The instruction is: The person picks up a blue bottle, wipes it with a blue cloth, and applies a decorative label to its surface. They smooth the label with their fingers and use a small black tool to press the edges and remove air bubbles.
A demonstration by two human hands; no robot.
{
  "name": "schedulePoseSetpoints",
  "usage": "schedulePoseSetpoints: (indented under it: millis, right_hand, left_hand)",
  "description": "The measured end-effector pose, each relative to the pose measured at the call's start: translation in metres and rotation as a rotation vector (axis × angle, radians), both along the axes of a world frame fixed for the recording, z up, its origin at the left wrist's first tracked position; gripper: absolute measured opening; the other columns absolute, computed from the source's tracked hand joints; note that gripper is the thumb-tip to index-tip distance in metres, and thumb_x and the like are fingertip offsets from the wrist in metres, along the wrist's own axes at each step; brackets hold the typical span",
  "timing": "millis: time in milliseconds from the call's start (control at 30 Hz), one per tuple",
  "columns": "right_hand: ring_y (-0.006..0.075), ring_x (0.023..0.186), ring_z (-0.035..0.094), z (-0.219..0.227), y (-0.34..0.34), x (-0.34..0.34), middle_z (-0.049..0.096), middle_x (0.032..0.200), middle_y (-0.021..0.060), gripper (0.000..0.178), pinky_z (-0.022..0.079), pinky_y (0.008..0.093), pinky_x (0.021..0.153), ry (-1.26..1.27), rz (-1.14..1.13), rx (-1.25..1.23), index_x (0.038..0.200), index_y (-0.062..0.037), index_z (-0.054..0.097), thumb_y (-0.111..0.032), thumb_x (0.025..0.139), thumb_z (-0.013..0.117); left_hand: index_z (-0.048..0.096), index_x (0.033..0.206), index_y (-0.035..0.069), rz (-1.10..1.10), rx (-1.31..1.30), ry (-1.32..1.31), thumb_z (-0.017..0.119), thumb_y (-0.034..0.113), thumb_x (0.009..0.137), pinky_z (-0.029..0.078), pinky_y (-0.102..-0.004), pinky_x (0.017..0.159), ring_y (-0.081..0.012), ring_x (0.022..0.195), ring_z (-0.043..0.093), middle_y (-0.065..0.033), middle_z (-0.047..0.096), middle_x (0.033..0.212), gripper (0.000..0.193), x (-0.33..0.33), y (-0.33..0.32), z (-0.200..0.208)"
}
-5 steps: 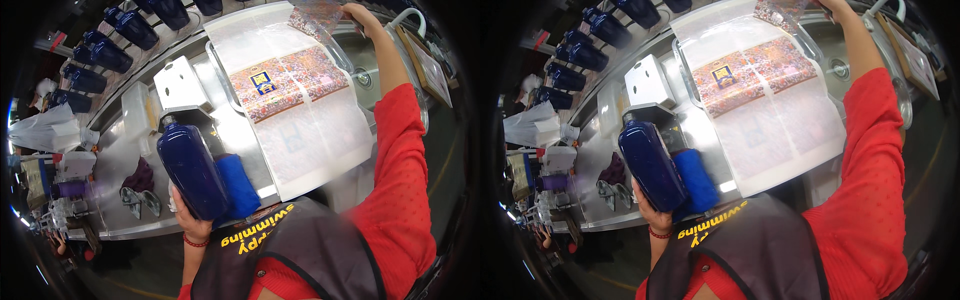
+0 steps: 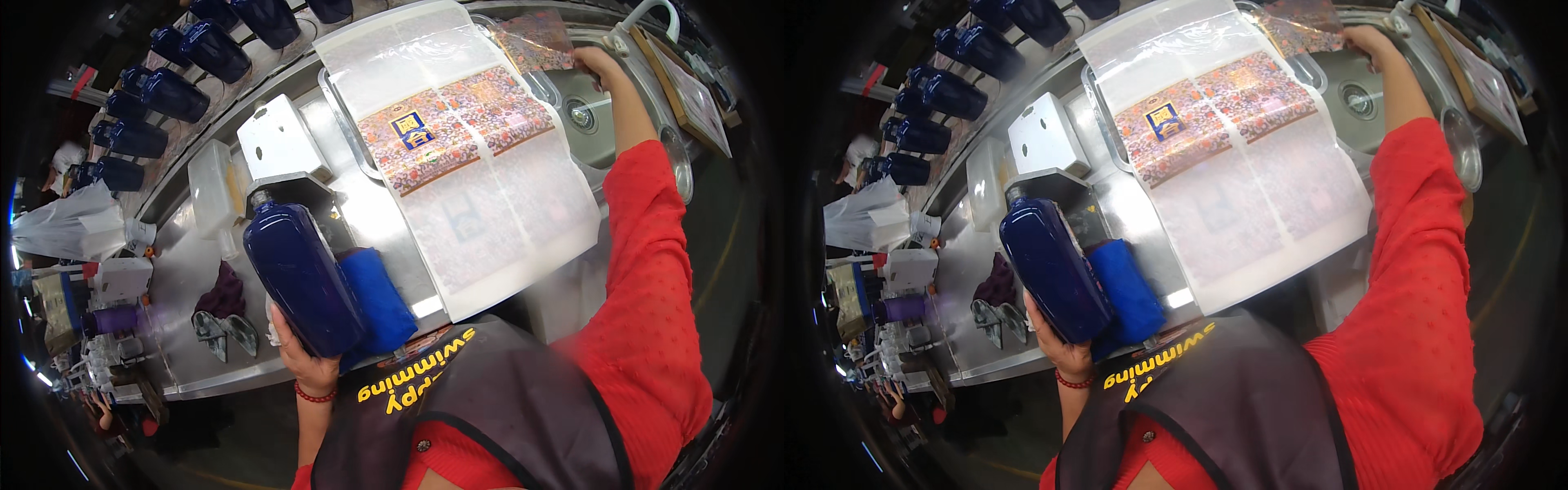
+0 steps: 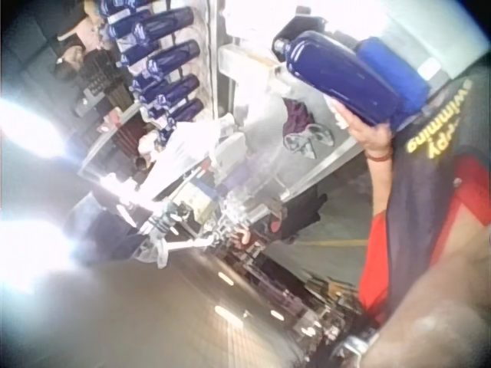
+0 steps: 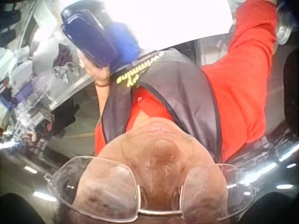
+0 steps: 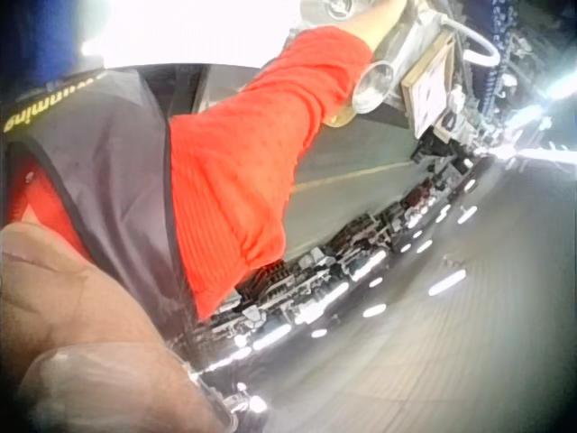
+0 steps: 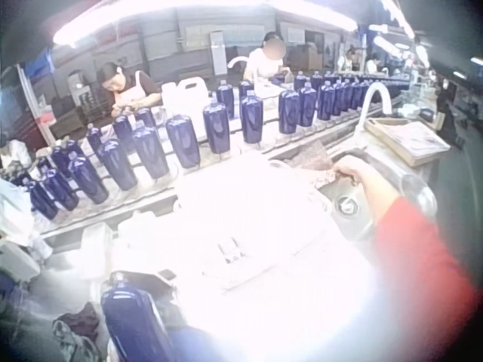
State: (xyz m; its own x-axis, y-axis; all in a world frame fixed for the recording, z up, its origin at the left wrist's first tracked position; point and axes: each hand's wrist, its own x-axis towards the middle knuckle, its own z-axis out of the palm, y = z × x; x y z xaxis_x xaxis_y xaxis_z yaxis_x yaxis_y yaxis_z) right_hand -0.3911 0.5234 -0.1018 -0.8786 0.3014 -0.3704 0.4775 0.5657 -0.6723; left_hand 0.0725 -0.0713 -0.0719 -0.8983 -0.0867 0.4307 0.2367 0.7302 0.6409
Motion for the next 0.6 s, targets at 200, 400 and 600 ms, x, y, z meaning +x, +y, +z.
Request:
schedulePoseSetpoints:
  millis: [200, 400, 600]
  right_hand:
    - [0.0378, 0.102, 0.070, -0.100, 0.061, 0.023, 0.073, 0.109, 0.0239, 0.045, 0.053, 0.0477, 0.092, -0.164, 0.306, 0.779, 0.104, -0.0001, 0.077, -0.036, 0.078, 0.076]
    - [0.0437, 0.109, 0.069, -0.059, 0.078, 0.011, 0.071, 0.112, 0.0300, 0.047, 0.053, 0.0478, 0.093, 0.050, 0.226, 0.938, 0.107, 0.0041, 0.075, -0.035, 0.081, 0.069]
    - [0.0305, 0.083, 0.068, 0.063, 0.028, 0.002, 0.068, 0.079, 0.0223, 0.022, 0.051, 0.0441, 0.076, 0.266, 0.572, 0.802, 0.081, 0.0026, 0.068, -0.018, 0.079, 0.062]
  left_hand:
    - [0.022, 0.156, -0.014, -0.027, 0.002, 0.003, 0.072, 0.057, 0.091, 0.042, -0.0431, 0.112, -0.0404, 0.132, 0.057, -0.0309, 0.052, 0.147, 0.108, -0.002, -0.001, 0.001]
    - [0.027, 0.155, -0.013, -0.048, -0.114, 0.047, 0.078, 0.045, 0.089, 0.057, -0.0414, 0.093, -0.0381, 0.107, 0.072, -0.0278, 0.066, 0.128, 0.101, -0.006, 0.000, 0.007]
    - [0.034, 0.154, -0.009, -0.015, -0.160, 0.065, 0.077, 0.054, 0.087, 0.037, -0.0540, 0.114, -0.0375, 0.118, 0.066, -0.0256, 0.066, 0.129, 0.101, -0.007, -0.007, 0.010]
